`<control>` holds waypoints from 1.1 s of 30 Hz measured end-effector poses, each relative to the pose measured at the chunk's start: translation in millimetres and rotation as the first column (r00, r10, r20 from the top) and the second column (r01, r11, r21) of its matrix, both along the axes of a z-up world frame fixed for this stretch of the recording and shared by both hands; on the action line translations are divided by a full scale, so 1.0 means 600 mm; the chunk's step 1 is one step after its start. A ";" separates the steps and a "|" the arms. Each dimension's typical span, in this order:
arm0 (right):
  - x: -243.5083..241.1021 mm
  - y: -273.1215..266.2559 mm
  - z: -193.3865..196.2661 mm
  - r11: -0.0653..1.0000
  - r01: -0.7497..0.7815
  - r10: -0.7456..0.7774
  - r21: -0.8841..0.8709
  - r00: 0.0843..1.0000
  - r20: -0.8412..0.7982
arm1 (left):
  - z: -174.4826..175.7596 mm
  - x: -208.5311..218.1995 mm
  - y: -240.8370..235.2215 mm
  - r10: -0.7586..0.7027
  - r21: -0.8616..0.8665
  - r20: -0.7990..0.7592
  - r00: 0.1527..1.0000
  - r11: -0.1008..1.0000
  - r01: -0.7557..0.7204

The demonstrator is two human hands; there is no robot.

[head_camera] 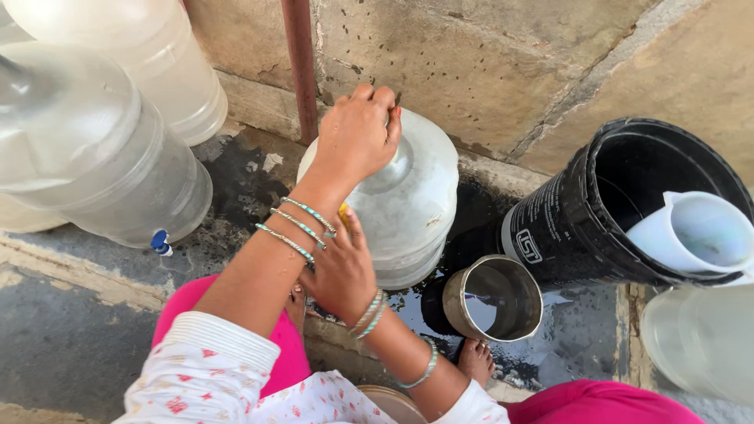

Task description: The person cleans a large plastic water dispenser. They first scrub the inside of the dispenser's neck with a long-handled brush, then wipe the exterior surface with a yellow sponge.

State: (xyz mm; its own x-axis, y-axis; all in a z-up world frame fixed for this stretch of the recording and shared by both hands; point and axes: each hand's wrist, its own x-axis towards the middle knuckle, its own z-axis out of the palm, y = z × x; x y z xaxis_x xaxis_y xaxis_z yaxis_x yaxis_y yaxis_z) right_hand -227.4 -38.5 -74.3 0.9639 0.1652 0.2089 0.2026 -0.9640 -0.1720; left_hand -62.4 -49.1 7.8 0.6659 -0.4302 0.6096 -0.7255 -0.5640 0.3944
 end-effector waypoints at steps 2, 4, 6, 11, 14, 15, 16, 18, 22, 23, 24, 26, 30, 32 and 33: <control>0.002 -0.033 0.002 1.000 0.023 -0.022 -0.019 1.000 0.021 | 0.006 0.000 -0.008 0.000 0.004 -0.005 1.000 1.000 0.000; -0.008 -0.072 0.002 0.986 0.160 -0.164 0.039 0.957 0.237 | 0.010 0.005 -0.014 0.000 -0.009 0.022 1.000 1.000 0.000; -0.018 -0.127 -0.007 0.938 0.328 -0.346 0.115 0.908 0.236 | 0.004 0.005 -0.012 -0.035 -0.032 0.048 0.998 0.999 0.036; -0.036 -0.192 -0.089 0.913 0.137 -0.329 0.385 0.805 0.493 | 0.004 0.012 -0.004 -0.087 -0.017 0.010 0.996 0.996 0.088; -0.047 -0.129 -0.162 0.980 0.134 -0.186 0.145 0.873 0.451 | -0.001 0.012 -0.007 -0.004 -0.043 0.112 0.994 0.999 0.009; -0.044 -0.105 -0.182 0.991 0.134 -0.125 0.003 0.909 0.397 | -0.001 0.016 -0.007 -0.017 -0.028 0.100 0.995 0.999 0.020; -0.045 -0.088 -0.196 0.985 0.150 -0.097 -0.084 0.888 0.450 | 0.000 0.019 -0.004 -0.031 -0.014 0.087 0.996 0.999 0.032; -0.045 -0.070 -0.214 0.950 0.192 -0.029 -0.246 0.839 0.543 | 0.003 0.027 0.004 -0.067 0.012 0.065 0.996 0.998 0.066; -0.044 -0.125 -0.217 0.962 0.266 -0.264 0.065 0.839 0.476 | 0.005 0.044 0.029 -0.125 0.040 0.064 0.990 0.992 0.123; -0.040 -0.149 -0.216 0.934 0.245 -0.340 0.261 0.834 0.434 | 0.005 0.048 0.036 -0.131 0.039 0.079 0.988 0.991 0.128; -0.033 -0.165 -0.216 0.887 0.220 -0.387 0.406 0.835 0.391 | 0.005 0.052 0.044 -0.132 0.030 0.058 0.990 0.991 0.130; -0.020 -0.196 -0.222 0.727 0.167 -0.458 0.667 0.840 0.290 | 0.006 0.061 0.063 -0.131 0.014 0.019 0.991 0.991 0.131; 0.000 -0.226 -0.249 0.506 0.226 -0.486 0.832 0.872 0.059 | 0.001 0.073 0.087 -0.097 -0.007 0.019 0.995 0.995 0.098; -0.003 -0.233 -0.259 0.376 0.293 -0.472 0.879 0.877 -0.091 | -0.003 0.079 0.098 -0.071 0.023 0.031 0.997 0.997 0.070; -0.002 -0.234 -0.258 0.331 0.290 -0.467 0.898 0.877 -0.111 | -0.005 0.082 0.104 -0.084 0.020 0.033 0.996 0.996 0.083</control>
